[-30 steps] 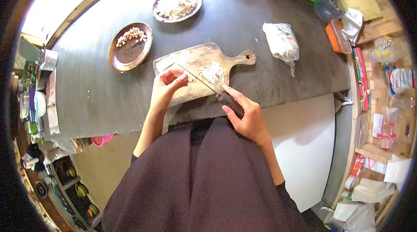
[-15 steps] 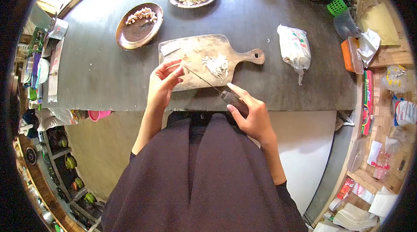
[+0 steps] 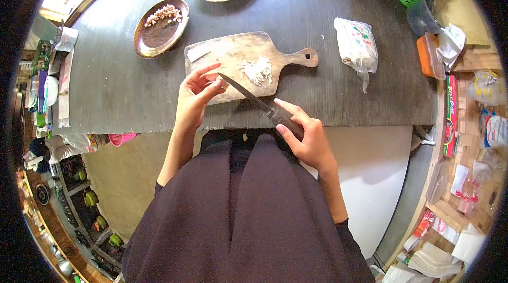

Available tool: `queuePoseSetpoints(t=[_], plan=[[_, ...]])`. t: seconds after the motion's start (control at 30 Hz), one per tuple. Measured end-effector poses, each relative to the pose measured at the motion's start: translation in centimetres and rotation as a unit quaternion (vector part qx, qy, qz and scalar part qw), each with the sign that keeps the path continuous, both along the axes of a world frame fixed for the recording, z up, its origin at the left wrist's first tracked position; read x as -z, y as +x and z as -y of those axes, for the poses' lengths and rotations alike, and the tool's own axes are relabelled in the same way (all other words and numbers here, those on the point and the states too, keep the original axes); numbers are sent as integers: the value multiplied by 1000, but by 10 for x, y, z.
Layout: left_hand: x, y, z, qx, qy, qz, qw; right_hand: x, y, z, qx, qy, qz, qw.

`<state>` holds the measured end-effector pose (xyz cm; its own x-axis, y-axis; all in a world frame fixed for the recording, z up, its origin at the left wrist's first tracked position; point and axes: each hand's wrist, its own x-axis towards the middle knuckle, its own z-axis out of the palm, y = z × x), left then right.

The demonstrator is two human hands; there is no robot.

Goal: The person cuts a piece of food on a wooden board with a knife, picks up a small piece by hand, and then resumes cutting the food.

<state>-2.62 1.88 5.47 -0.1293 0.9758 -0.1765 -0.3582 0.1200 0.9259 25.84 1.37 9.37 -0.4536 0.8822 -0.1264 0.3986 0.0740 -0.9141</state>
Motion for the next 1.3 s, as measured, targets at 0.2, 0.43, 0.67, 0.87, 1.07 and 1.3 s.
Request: queuePoseSetpoints(t=[0.2,0.43,0.67,0.87,1.07,1.3], plan=[[5,-2,1,-4,12,9,1000,3,2,2,8,-39,-30,999],[1,-1,5,-14,-3,25,1000,17,4,3,1,-51,-39,998],[6,-5,7,8,3,82,997,21,4,5,3,-56,-49,997],[9,-2,8,0,-2,76,997,21,4,7,12,-66,-61,996],[14,-3,7,8,27,90,996,23,5,8,11,-65,-69,995],[17,-1,6,4,40,68,997,18,6,8,13,-74,-68,995]])
